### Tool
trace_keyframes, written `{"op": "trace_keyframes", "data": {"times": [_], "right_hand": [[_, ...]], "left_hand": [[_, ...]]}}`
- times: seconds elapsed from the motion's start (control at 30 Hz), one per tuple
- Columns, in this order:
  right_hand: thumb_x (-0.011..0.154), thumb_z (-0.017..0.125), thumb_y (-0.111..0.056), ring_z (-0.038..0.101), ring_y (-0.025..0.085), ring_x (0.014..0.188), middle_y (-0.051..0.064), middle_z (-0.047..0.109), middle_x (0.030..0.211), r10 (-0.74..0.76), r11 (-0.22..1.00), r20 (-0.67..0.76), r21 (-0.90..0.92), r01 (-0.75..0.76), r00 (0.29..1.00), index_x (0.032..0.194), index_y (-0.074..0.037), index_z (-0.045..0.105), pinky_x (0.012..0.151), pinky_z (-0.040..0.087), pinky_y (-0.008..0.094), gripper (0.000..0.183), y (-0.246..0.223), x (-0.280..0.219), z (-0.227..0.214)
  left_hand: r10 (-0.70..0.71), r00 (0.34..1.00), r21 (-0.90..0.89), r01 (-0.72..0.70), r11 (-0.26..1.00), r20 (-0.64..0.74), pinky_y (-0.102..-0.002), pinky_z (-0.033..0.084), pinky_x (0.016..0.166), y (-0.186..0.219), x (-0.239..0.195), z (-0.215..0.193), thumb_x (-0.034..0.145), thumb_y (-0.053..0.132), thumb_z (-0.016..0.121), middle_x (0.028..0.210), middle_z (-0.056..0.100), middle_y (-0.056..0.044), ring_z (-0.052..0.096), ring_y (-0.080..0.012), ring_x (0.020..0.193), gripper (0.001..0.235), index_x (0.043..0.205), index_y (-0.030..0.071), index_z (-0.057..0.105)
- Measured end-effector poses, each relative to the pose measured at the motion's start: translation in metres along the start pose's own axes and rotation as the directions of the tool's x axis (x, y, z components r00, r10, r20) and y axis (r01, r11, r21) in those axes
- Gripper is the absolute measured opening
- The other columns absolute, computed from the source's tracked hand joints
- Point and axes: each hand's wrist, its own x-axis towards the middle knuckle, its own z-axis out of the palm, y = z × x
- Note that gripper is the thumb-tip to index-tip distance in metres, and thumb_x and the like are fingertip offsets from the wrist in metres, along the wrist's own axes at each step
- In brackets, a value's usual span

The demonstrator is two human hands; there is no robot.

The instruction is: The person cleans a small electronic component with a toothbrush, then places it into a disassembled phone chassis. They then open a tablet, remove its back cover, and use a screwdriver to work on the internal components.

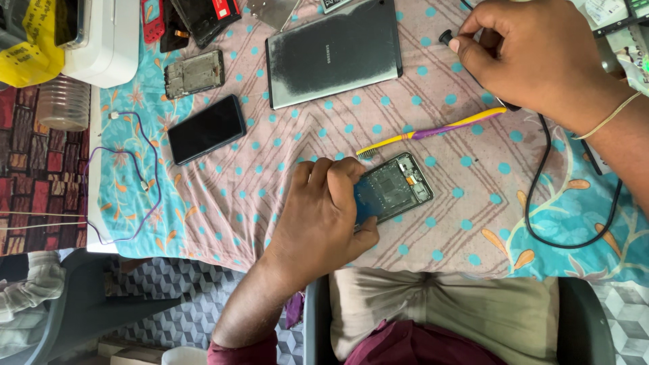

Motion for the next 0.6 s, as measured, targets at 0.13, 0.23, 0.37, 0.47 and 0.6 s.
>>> {"op": "trace_keyframes", "data": {"times": [0.13,0.23,0.37,0.47,0.6], "right_hand": [[0.096,0.078,-0.016,0.067,0.020,0.058,0.008,0.071,0.072,0.013,1.000,-0.006,-0.011,-0.013,1.000,0.096,-0.004,0.077,0.052,0.052,0.033,0.012,0.0007,-0.0002,-0.0006],[0.096,0.078,-0.016,0.068,0.020,0.058,0.008,0.071,0.073,0.005,1.000,-0.012,-0.007,-0.005,1.000,0.096,-0.005,0.077,0.052,0.052,0.033,0.012,0.0010,-0.0002,0.0003],[0.097,0.077,-0.017,0.068,0.020,0.058,0.007,0.071,0.072,0.001,1.000,-0.008,-0.025,-0.002,1.000,0.095,-0.005,0.077,0.053,0.052,0.033,0.012,0.0007,0.0003,0.0007],[0.097,0.078,-0.018,0.067,0.020,0.058,0.006,0.071,0.072,0.011,0.999,-0.003,-0.037,-0.011,1.000,0.096,-0.006,0.077,0.052,0.052,0.033,0.012,0.0007,0.0004,0.0001],[0.096,0.078,-0.017,0.067,0.020,0.058,0.005,0.071,0.072,0.012,1.000,0.000,-0.022,-0.012,1.000,0.096,-0.007,0.077,0.052,0.051,0.033,0.011,0.0000,-0.0007,-0.0017]], "left_hand": [[-0.013,0.999,-0.056,0.016,0.998,0.040,-0.049,0.041,0.093,-0.0019,-0.0002,-0.0019,0.072,0.020,0.081,0.114,0.057,-0.016,0.056,-0.0323,0.101,0.065,0.118,-0.008,0.045],[-0.015,0.999,-0.068,0.018,0.998,0.045,-0.048,0.042,0.093,-0.0034,0.0000,-0.0017,0.073,0.020,0.081,0.115,0.057,-0.016,0.057,-0.0319,0.101,0.065,0.119,-0.008,0.045],[-0.011,0.998,-0.095,0.016,0.995,0.054,-0.047,0.043,0.091,-0.0048,0.0021,-0.0002,0.074,0.020,0.082,0.116,0.058,-0.017,0.056,-0.0318,0.100,0.065,0.119,-0.008,0.044],[-0.025,0.995,-0.129,0.037,0.991,0.097,-0.047,0.043,0.090,-0.0052,0.0025,-0.0003,0.078,0.021,0.083,0.118,0.058,-0.017,0.057,-0.0318,0.101,0.066,0.123,-0.008,0.045],[-0.050,0.995,-0.212,0.068,0.975,0.089,-0.050,0.043,0.098,-0.0059,-0.0046,-0.0043,0.076,0.030,0.087,0.129,0.058,-0.019,0.057,-0.0368,0.116,0.074,0.124,-0.006,0.043]]}}
